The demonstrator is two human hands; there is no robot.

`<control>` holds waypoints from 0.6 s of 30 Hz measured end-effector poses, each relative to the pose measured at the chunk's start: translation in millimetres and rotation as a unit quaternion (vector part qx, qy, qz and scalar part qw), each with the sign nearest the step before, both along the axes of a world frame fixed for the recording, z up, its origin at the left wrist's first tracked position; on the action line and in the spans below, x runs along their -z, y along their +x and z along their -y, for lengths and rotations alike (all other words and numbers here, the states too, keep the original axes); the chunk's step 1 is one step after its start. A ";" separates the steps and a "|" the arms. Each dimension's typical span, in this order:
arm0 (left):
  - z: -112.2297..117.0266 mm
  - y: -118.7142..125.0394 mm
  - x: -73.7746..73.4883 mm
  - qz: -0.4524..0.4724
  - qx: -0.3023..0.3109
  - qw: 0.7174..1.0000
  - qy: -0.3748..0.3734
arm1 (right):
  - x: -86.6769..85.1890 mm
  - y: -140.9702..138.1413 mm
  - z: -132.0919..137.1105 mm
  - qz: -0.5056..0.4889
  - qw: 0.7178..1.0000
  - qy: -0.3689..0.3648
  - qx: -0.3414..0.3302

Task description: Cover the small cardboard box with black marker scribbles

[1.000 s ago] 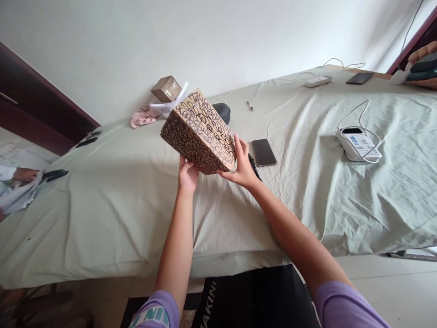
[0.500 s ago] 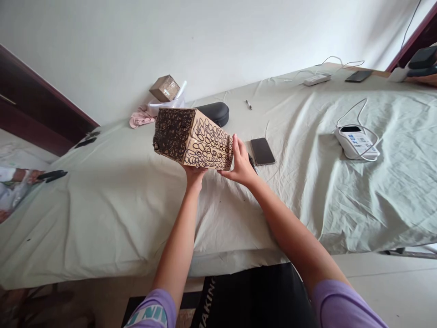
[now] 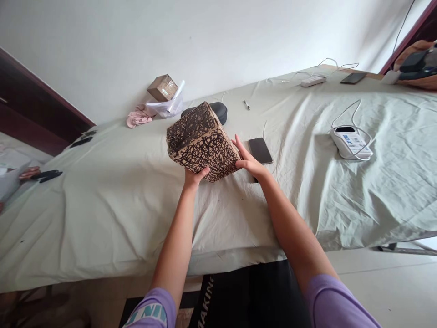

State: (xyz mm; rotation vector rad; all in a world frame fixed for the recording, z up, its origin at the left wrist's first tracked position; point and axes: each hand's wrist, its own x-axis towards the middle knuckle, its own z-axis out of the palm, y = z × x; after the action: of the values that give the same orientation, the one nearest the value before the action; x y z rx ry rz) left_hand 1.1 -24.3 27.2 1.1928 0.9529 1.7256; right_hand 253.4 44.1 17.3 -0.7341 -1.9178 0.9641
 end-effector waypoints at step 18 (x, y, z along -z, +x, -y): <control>-20.5 -5.8 24.6 -0.121 -0.098 0.987 0.043 | -40.6 1.9 26.6 0.413 0.815 -0.167 0.369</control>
State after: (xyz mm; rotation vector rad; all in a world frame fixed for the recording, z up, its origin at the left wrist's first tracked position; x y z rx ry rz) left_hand -4.7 -3.8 2.7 1.4296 1.1846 1.8190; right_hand 255.3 17.5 58.0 -2.1948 -1.8299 0.4805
